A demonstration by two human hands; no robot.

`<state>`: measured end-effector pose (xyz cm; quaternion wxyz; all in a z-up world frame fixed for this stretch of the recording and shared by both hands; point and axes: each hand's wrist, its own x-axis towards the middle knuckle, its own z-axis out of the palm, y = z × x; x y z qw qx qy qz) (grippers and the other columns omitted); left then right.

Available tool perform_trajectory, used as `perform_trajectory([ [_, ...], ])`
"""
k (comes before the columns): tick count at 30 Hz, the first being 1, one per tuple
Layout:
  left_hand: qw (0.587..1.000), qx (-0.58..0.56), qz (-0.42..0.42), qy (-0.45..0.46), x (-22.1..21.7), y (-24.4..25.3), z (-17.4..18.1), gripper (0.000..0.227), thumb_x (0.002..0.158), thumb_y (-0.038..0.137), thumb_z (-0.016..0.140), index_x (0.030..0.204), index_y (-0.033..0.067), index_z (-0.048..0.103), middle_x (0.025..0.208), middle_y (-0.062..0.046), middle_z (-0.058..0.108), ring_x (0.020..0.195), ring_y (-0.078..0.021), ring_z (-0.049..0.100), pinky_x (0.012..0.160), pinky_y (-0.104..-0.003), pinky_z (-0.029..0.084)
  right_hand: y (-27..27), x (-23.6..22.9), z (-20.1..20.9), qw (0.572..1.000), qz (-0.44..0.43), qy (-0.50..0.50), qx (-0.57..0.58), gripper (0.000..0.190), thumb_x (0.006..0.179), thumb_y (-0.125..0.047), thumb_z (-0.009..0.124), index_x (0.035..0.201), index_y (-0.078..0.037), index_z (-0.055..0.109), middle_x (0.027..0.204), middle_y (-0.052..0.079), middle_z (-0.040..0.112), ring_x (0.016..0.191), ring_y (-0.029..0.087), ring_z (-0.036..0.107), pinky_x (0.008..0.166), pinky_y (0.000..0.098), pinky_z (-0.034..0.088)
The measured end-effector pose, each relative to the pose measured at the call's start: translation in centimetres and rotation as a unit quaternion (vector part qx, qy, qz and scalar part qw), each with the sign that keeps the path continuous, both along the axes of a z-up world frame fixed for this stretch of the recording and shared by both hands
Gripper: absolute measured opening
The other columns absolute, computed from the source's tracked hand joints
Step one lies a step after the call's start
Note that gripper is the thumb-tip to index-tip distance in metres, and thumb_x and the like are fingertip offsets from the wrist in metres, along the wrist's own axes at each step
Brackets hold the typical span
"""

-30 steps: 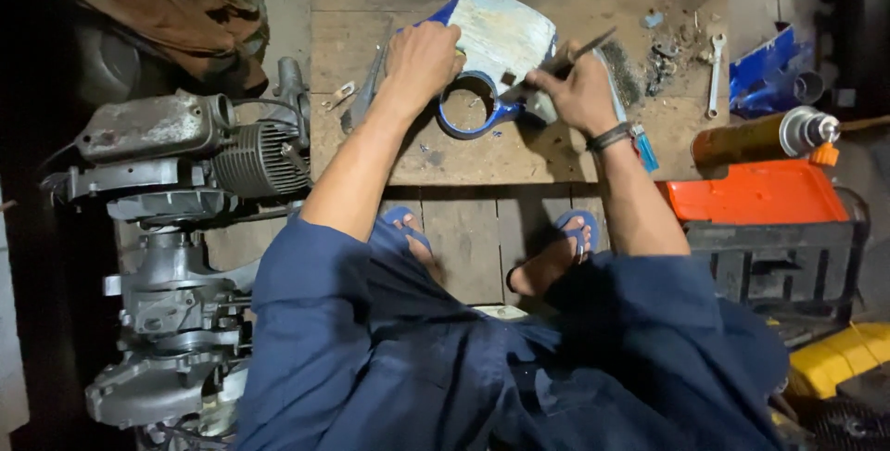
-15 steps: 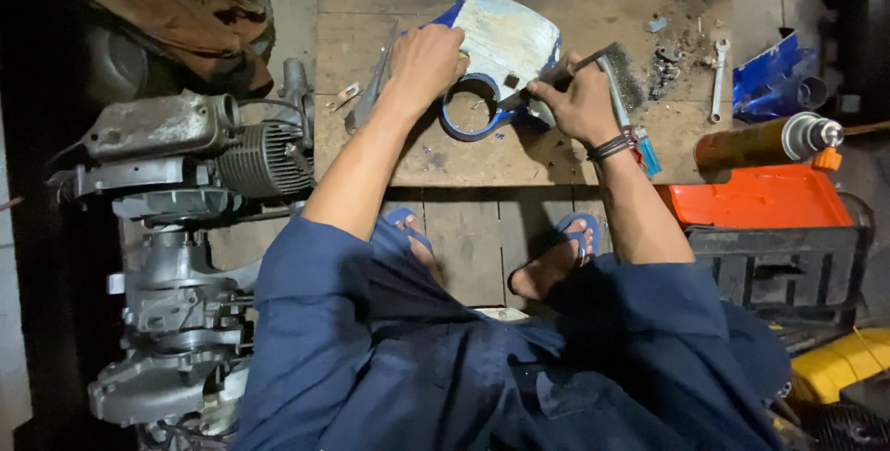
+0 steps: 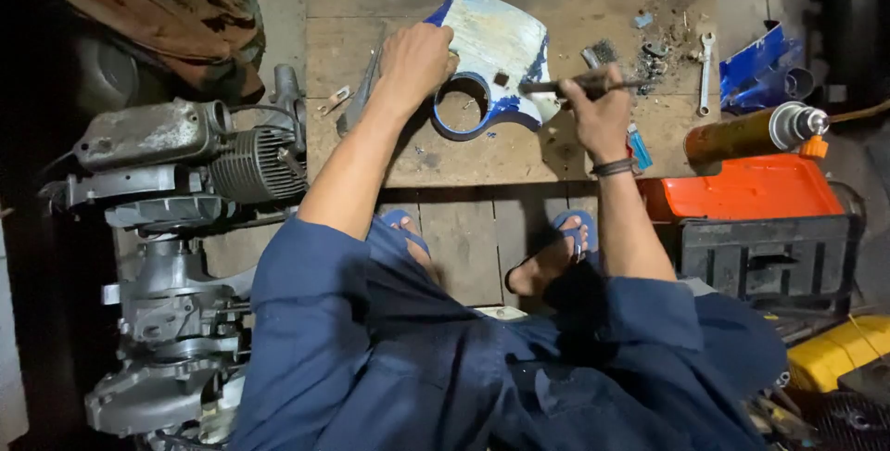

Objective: The person scrapes a blue motorcycle part with a metal tool, then uses a lighter to ignite a blowtorch and applies the flame to the part.

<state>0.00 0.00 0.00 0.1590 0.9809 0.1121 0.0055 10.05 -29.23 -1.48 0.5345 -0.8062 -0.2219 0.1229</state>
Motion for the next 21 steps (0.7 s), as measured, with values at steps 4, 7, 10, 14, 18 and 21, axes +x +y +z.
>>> perform_trajectory([
  [4, 1.000, 0.003, 0.001, 0.006, 0.2, 0.1, -0.6, 0.026, 0.094, 0.012, 0.077, 0.075, 0.0054, 0.060, 0.066, -0.004, 0.062, 0.058, -0.0213, 0.063, 0.058, -0.040, 0.059, -0.6, -1.8, -0.9, 0.998, -0.014, -0.046, 0.041, 0.023, 0.099, -0.010, 0.078, 0.098, -0.005, 0.055, 0.091, 0.016, 0.070, 0.082, 0.025, 0.074, 0.070, 0.0348, 0.067],
  [7, 1.000, 0.016, -0.004, 0.011, 0.3, 0.3, -0.9, 0.030, 0.094, 0.018, 0.078, 0.074, 0.0059, 0.058, 0.066, -0.006, 0.062, 0.060, -0.0274, 0.064, 0.057, -0.047, 0.057, -0.6, -2.5, -2.2, 0.995, -0.062, -0.031, 0.074, 0.022, 0.097, -0.010, 0.078, 0.098, -0.003, 0.057, 0.090, 0.018, 0.072, 0.078, 0.027, 0.075, 0.067, 0.0350, 0.067],
  [10, 1.000, -0.003, -0.006, 0.005, 0.3, 0.3, -1.5, 0.030, 0.094, 0.007, 0.075, 0.071, 0.0080, 0.055, 0.061, 0.000, 0.053, 0.055, -0.0173, 0.056, 0.055, -0.037, 0.057, -0.9, -3.4, -3.3, 0.991, -0.094, 0.004, 0.098, 0.026, 0.096, -0.016, 0.080, 0.101, -0.007, 0.056, 0.094, 0.016, 0.071, 0.083, 0.025, 0.075, 0.071, 0.0334, 0.068],
  [14, 1.000, 0.000, -0.003, 0.007, 0.0, 0.1, -0.7, 0.032, 0.095, 0.020, 0.081, 0.074, 0.0077, 0.060, 0.065, -0.003, 0.061, 0.058, -0.0194, 0.061, 0.058, -0.039, 0.058, -0.8, -4.5, -4.6, 0.981, -0.166, 0.020, 0.101, 0.023, 0.091, -0.020, 0.082, 0.100, -0.009, 0.063, 0.100, 0.014, 0.075, 0.093, 0.025, 0.076, 0.081, 0.0358, 0.066],
  [18, 0.999, -0.008, 0.006, 0.034, 0.2, 0.0, -0.1, 0.022, 0.097, 0.014, 0.076, 0.079, 0.0061, 0.065, 0.067, -0.004, 0.064, 0.060, -0.0205, 0.064, 0.064, -0.041, 0.061, -1.0, -5.1, -5.3, 0.972, -0.215, 0.040, 0.089, 0.029, 0.088, -0.032, 0.082, 0.097, -0.008, 0.067, 0.097, 0.014, 0.077, 0.091, 0.024, 0.078, 0.077, 0.0330, 0.067],
  [21, 1.000, -0.008, -0.006, 0.013, 0.2, 0.2, -0.9, 0.024, 0.095, 0.005, 0.073, 0.074, 0.0071, 0.061, 0.061, -0.001, 0.058, 0.057, -0.0177, 0.062, 0.063, -0.038, 0.063, -1.4, -4.4, -5.5, 0.981, -0.178, 0.016, 0.081, 0.034, 0.090, -0.034, 0.082, 0.100, -0.008, 0.063, 0.098, 0.016, 0.077, 0.088, 0.026, 0.079, 0.075, 0.0349, 0.068],
])
